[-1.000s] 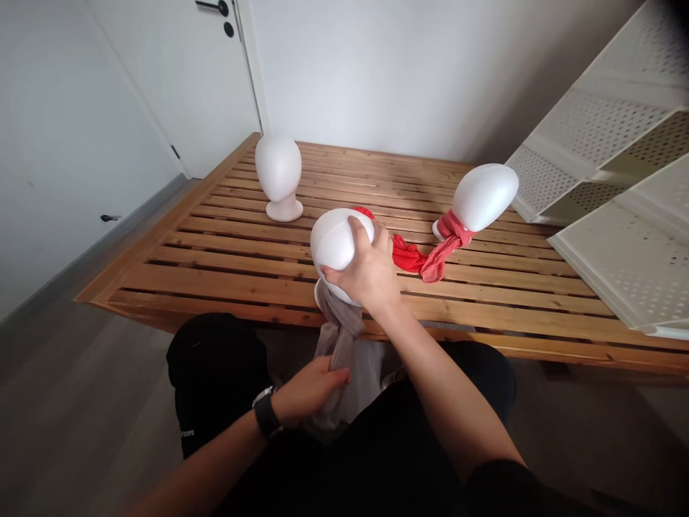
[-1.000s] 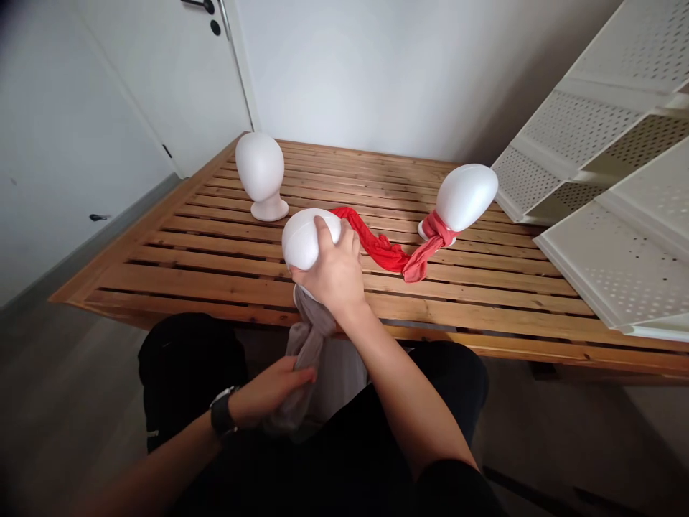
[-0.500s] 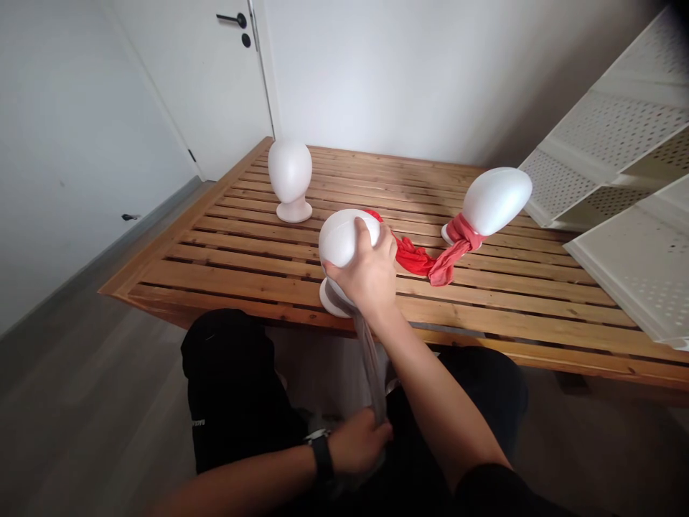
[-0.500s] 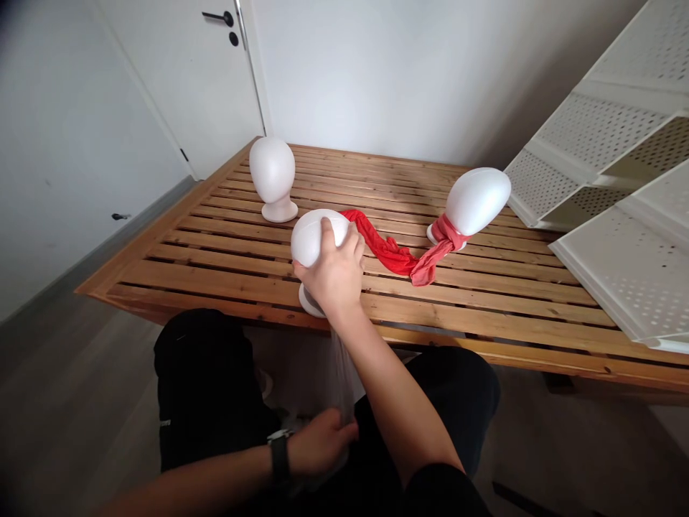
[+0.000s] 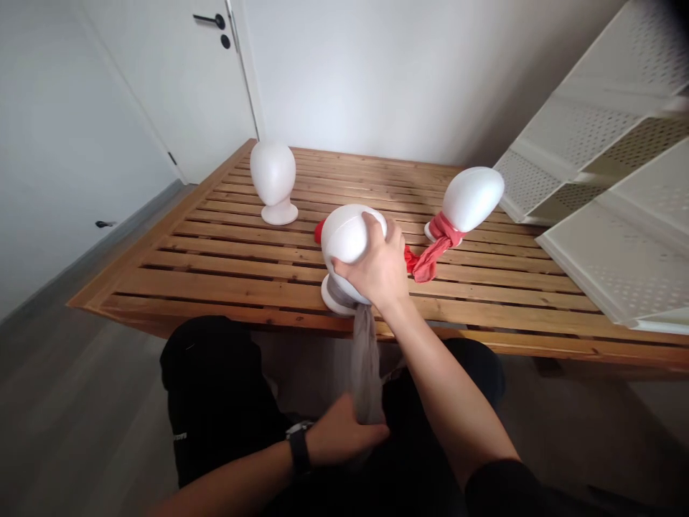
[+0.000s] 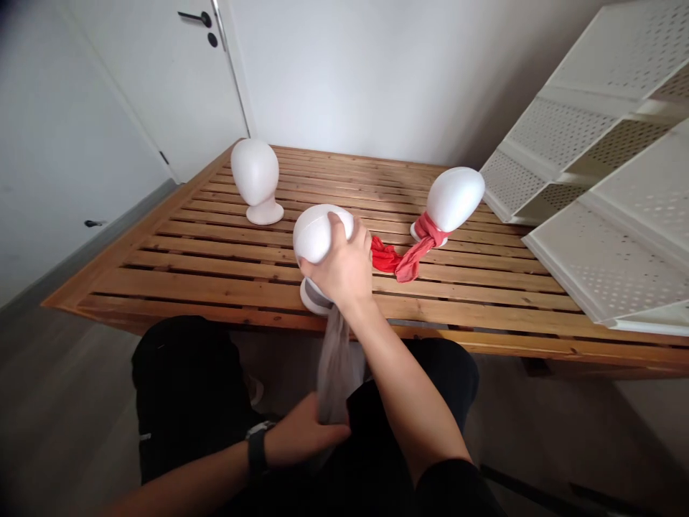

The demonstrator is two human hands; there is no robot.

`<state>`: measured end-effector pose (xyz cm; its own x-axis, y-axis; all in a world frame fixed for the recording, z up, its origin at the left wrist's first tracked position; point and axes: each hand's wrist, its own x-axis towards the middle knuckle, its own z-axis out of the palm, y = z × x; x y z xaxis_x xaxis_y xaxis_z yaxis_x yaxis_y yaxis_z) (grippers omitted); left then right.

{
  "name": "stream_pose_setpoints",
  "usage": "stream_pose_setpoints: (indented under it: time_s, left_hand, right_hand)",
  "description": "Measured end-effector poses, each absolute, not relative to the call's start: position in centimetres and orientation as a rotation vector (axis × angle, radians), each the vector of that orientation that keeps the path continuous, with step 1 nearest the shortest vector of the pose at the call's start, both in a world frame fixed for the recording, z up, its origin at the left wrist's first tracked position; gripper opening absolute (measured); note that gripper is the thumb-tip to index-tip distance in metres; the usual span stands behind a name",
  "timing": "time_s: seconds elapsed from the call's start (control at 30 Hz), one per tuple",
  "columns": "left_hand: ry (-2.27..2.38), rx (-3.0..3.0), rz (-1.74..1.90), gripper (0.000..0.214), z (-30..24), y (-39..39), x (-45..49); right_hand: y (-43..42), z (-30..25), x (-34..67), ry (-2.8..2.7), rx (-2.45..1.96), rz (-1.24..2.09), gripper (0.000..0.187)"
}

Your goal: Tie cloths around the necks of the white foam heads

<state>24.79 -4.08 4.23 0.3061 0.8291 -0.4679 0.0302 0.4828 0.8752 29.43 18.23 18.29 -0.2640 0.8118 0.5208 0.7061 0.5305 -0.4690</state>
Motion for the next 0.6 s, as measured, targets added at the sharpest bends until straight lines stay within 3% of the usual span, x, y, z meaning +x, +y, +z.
stream_pose_setpoints:
  time_s: [0.3, 0.47, 0.6]
  left_hand:
    - [1.14, 1.152, 0.47, 0.038, 7.0, 1.7, 16.5]
    - [1.164, 1.52, 0.492, 0.044, 10.1, 12.1, 16.3]
    - [1.314, 1.818, 0.441, 0.034, 13.4, 24.0, 18.6]
  right_hand:
    - [20.3, 28.0, 44.3, -1.911, -1.164, -0.453, 0.109]
    - [24.6, 29.8, 52.1, -1.827, -1.29, -0.607, 0.097]
    - [31.1, 27.4, 57.1, -1.755, -1.511, -0.545, 0.115]
